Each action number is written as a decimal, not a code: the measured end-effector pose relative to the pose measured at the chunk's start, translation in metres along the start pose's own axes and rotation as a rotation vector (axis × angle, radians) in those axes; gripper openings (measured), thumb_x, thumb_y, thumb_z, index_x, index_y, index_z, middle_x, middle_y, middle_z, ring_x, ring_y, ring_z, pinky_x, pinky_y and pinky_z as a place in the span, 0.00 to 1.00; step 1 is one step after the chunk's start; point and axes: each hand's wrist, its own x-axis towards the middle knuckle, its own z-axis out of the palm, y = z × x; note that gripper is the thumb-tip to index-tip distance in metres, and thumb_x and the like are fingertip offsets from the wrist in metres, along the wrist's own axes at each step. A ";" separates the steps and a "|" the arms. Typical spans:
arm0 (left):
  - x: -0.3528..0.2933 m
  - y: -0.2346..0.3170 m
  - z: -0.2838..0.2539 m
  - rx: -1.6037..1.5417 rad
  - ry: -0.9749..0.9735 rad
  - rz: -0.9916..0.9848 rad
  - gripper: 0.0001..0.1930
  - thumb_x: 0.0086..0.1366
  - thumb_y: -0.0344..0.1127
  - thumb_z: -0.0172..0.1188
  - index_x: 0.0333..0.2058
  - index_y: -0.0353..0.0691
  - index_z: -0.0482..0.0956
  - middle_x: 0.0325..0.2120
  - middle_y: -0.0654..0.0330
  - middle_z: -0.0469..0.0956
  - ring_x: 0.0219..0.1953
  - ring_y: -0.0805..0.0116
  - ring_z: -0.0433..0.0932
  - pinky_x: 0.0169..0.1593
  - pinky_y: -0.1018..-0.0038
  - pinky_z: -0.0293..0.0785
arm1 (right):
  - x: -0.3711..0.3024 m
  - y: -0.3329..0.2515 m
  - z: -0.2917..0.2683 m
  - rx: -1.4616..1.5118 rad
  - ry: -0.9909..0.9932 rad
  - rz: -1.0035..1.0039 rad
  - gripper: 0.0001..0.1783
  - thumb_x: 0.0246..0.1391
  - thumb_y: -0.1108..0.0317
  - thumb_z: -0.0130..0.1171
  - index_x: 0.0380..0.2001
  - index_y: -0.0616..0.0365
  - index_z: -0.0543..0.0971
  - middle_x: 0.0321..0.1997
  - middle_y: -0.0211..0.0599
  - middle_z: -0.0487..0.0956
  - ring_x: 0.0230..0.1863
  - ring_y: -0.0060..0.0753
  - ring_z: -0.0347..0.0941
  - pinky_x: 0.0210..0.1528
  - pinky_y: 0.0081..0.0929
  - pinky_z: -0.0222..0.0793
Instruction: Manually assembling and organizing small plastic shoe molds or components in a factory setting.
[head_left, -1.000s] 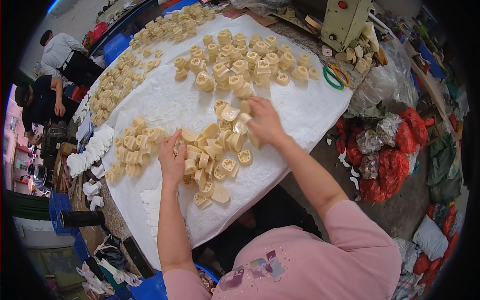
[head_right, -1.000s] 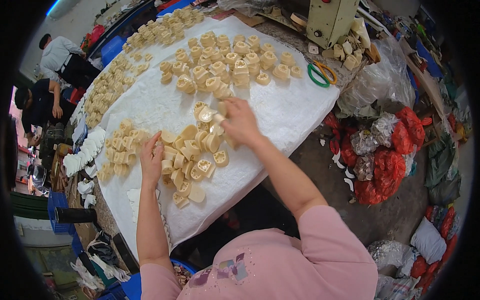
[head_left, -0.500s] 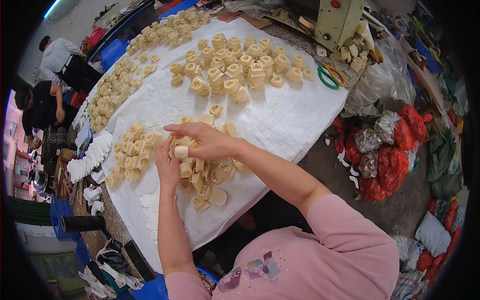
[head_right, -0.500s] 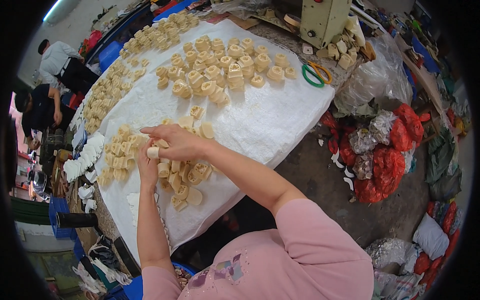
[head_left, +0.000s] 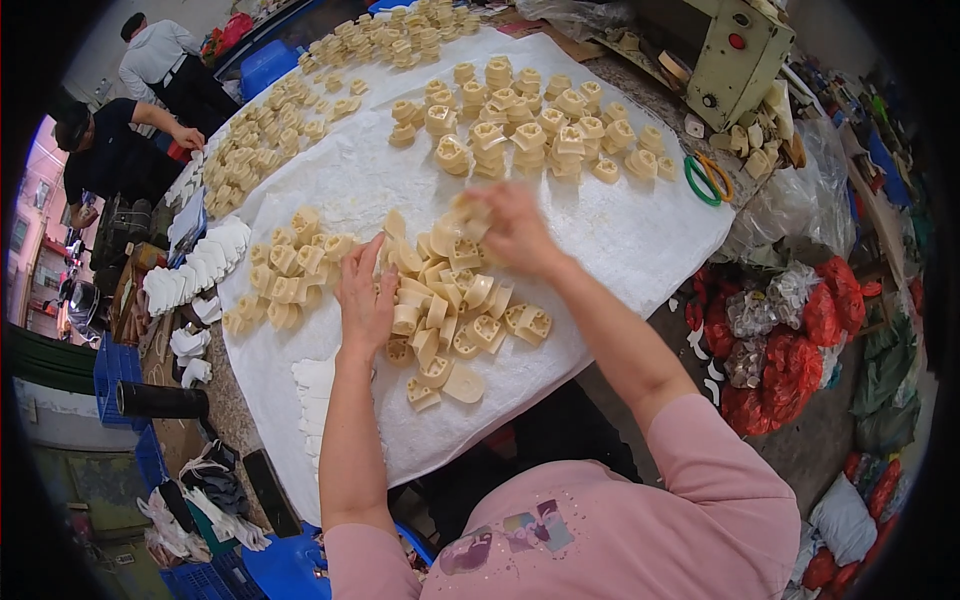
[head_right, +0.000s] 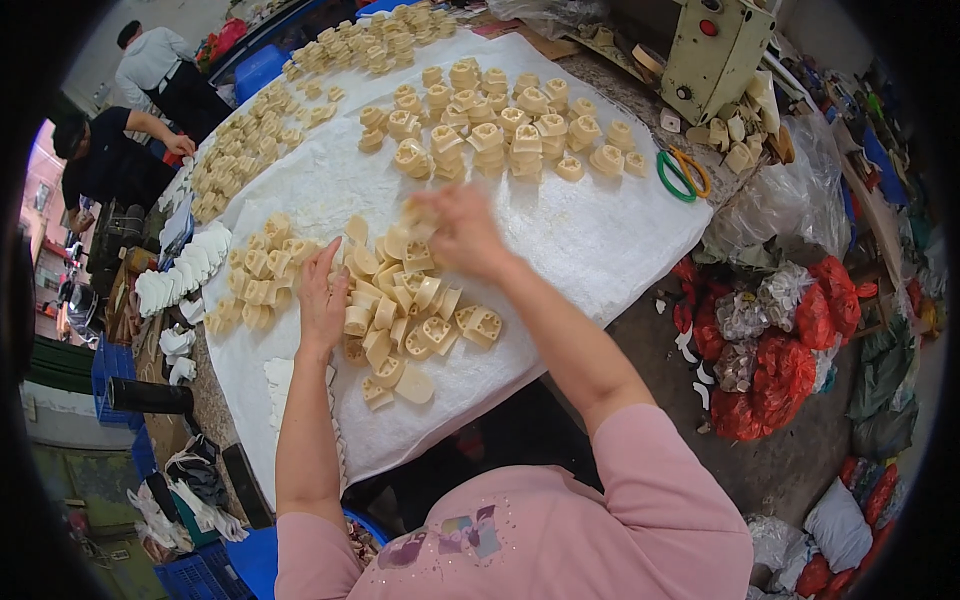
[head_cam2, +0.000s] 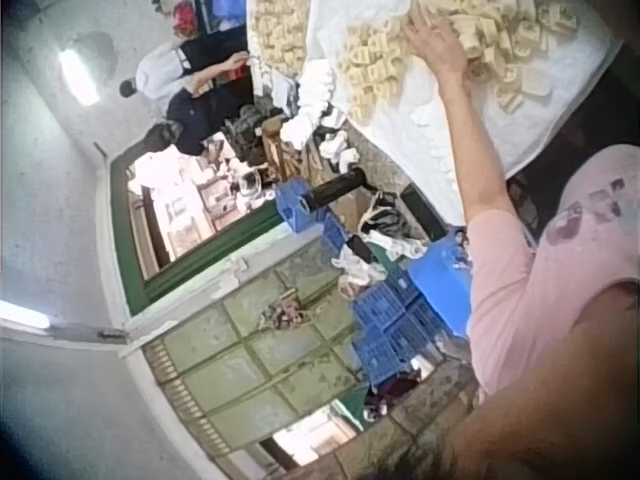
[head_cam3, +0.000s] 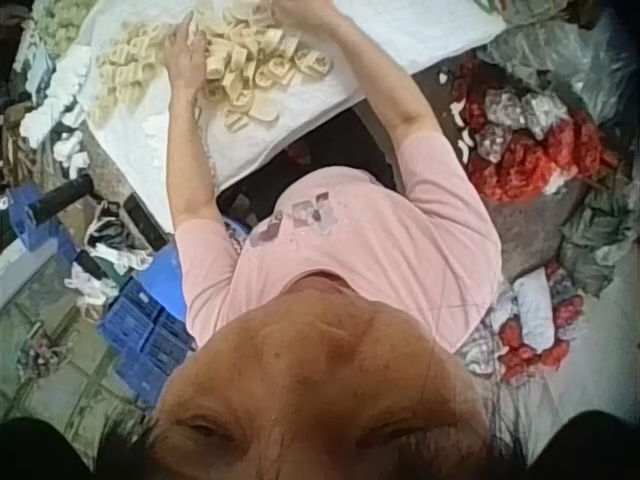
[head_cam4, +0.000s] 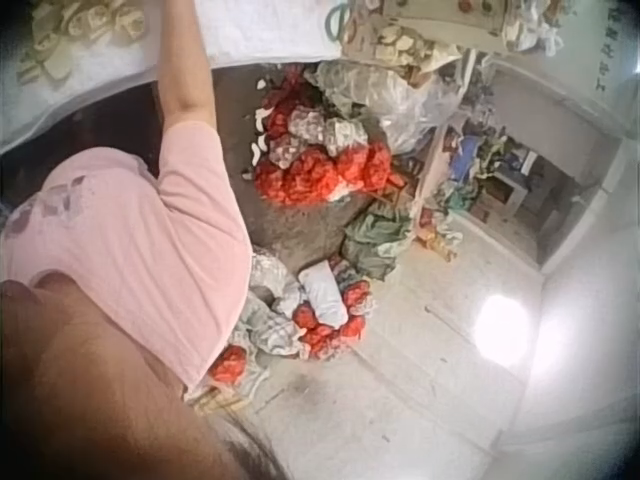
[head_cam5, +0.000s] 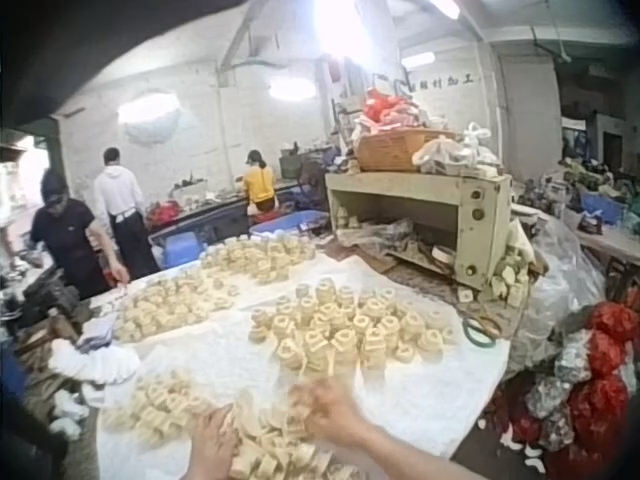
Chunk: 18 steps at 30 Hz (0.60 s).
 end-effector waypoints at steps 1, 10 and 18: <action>-0.001 0.003 -0.001 0.093 0.011 0.015 0.23 0.63 0.40 0.51 0.57 0.45 0.69 0.48 0.53 0.67 0.52 0.56 0.67 0.57 0.61 0.55 | -0.001 -0.020 0.003 -0.002 -0.149 -0.019 0.30 0.46 0.68 0.59 0.57 0.40 0.71 0.48 0.42 0.70 0.51 0.44 0.62 0.58 0.38 0.56; 0.005 0.055 -0.023 0.165 -0.276 0.077 0.24 0.62 0.44 0.54 0.57 0.48 0.69 0.49 0.54 0.70 0.54 0.58 0.65 0.59 0.59 0.50 | -0.002 -0.039 0.007 -0.029 -0.309 -0.099 0.42 0.45 0.70 0.61 0.65 0.53 0.58 0.43 0.45 0.72 0.49 0.47 0.63 0.54 0.38 0.60; 0.019 0.042 -0.005 -0.054 -0.268 0.024 0.25 0.63 0.43 0.53 0.58 0.46 0.66 0.49 0.52 0.71 0.50 0.55 0.66 0.57 0.59 0.56 | -0.003 -0.033 0.019 0.205 -0.167 -0.183 0.28 0.41 0.71 0.62 0.50 0.59 0.72 0.42 0.45 0.73 0.47 0.47 0.66 0.55 0.37 0.61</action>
